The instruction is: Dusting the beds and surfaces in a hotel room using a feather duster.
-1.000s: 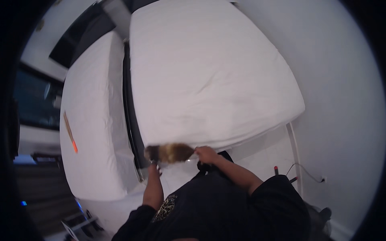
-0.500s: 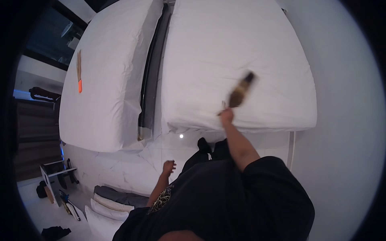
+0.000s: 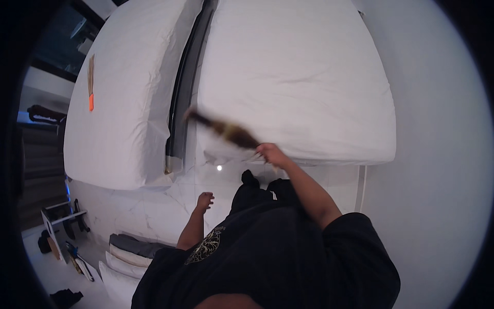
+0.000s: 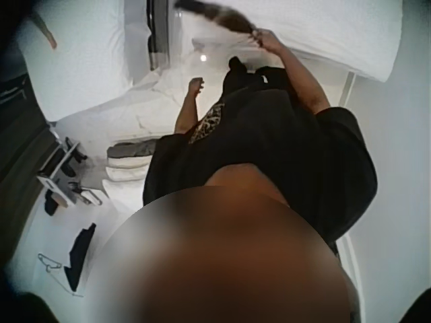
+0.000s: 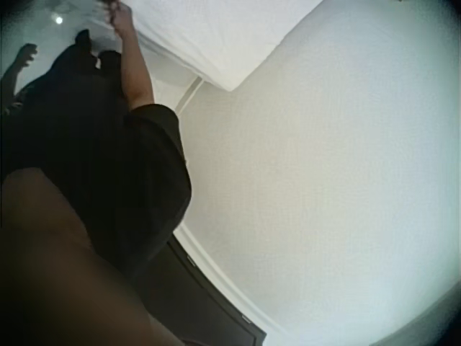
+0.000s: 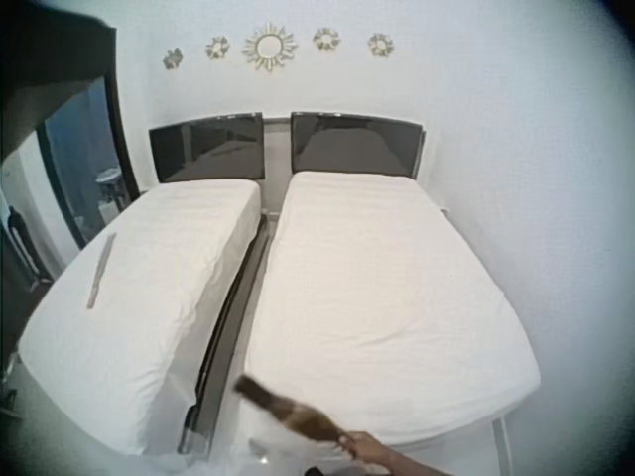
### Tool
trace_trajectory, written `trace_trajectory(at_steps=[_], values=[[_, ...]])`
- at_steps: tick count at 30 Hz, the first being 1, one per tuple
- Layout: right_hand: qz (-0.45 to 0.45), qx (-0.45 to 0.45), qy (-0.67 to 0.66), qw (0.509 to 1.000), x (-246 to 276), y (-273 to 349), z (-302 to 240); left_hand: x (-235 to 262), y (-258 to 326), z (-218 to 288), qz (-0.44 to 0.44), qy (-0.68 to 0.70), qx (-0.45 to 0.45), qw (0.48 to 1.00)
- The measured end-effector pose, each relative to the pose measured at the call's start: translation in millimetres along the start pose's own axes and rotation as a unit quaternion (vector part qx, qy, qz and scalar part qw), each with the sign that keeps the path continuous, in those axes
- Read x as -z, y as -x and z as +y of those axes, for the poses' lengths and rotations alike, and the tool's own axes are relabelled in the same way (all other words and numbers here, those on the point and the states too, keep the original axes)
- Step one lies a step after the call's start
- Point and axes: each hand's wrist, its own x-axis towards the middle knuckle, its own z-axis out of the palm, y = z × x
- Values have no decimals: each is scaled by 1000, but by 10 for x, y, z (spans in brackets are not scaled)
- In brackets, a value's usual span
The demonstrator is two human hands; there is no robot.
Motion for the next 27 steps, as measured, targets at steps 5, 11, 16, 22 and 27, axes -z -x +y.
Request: trace_trajectory(at_steps=[5,11,16,22,27], values=[[333,-52,-248,908,426,160,525,15,-114,812,43,-108,-230,966],[157,117,297,934,-220,303,822,-654,206,1542,232,-343,-477,775],[182,93,384,900,420,695,922,-1209,300,1467,163,-427,-368,810],[442,-174,316,821,2168,2284,2474,-1432,-64,816,44,-420,-207,883],[672,-318,-178,645,3151,3283,3377,-1841,-108,616,-102,-594,-233,763]])
